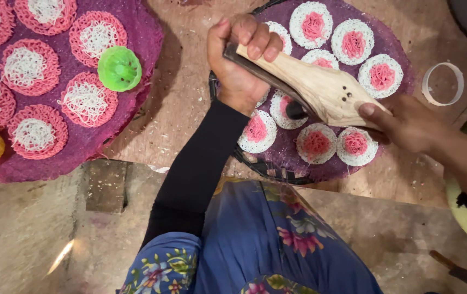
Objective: The person forms pink and white dough into intricate patterns on purple bases using wooden molds, a metal ring, and a spatula.
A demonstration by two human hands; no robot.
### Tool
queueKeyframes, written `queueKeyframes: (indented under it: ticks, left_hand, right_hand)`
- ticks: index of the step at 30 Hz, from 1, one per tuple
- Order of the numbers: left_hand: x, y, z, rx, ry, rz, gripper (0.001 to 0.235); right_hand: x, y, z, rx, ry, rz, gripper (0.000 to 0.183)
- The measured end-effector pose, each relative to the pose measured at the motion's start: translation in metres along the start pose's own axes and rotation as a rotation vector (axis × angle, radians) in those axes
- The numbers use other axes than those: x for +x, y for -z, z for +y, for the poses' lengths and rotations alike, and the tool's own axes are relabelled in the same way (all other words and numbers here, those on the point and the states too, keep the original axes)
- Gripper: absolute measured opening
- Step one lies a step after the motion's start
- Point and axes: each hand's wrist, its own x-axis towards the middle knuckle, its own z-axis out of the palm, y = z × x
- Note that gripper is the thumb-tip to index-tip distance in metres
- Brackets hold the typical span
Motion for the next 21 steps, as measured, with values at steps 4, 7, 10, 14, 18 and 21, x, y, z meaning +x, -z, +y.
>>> queueKeyframes:
  ticks: [4, 7, 10, 14, 18, 21]
  left_hand:
    - [0.005, -0.017, -0.003, -0.006, -0.015, -0.047, 0.039]
    - [0.014, -0.047, 0.004, 0.139, -0.071, -0.214, 0.048]
    - [0.016, -0.084, 0.016, 0.297, -0.002, -0.074, 0.057]
    - [-0.020, -0.100, 0.044, 1.036, -0.146, -0.076, 0.057]
    - [-0.078, -0.051, 0.078, 1.765, -0.098, 0.190, 0.048]
    - [-0.123, -0.004, 0.084, 2.250, -0.157, 0.168, 0.059]
  right_hand:
    - [0.005, 0.001, 0.000, -0.011, -0.008, 0.049, 0.086]
    - [0.007, -0.006, 0.007, 0.145, 0.190, 0.206, 0.086]
    - [0.006, -0.008, 0.032, 0.446, 0.449, 0.372, 0.095]
    - [-0.008, 0.007, 0.083, 0.616, 0.570, 0.623, 0.091]
    - [-0.014, 0.017, 0.115, 0.785, 0.659, 0.784, 0.070]
    - [0.001, 0.013, 0.115, 0.659, -0.014, 0.796, 0.063]
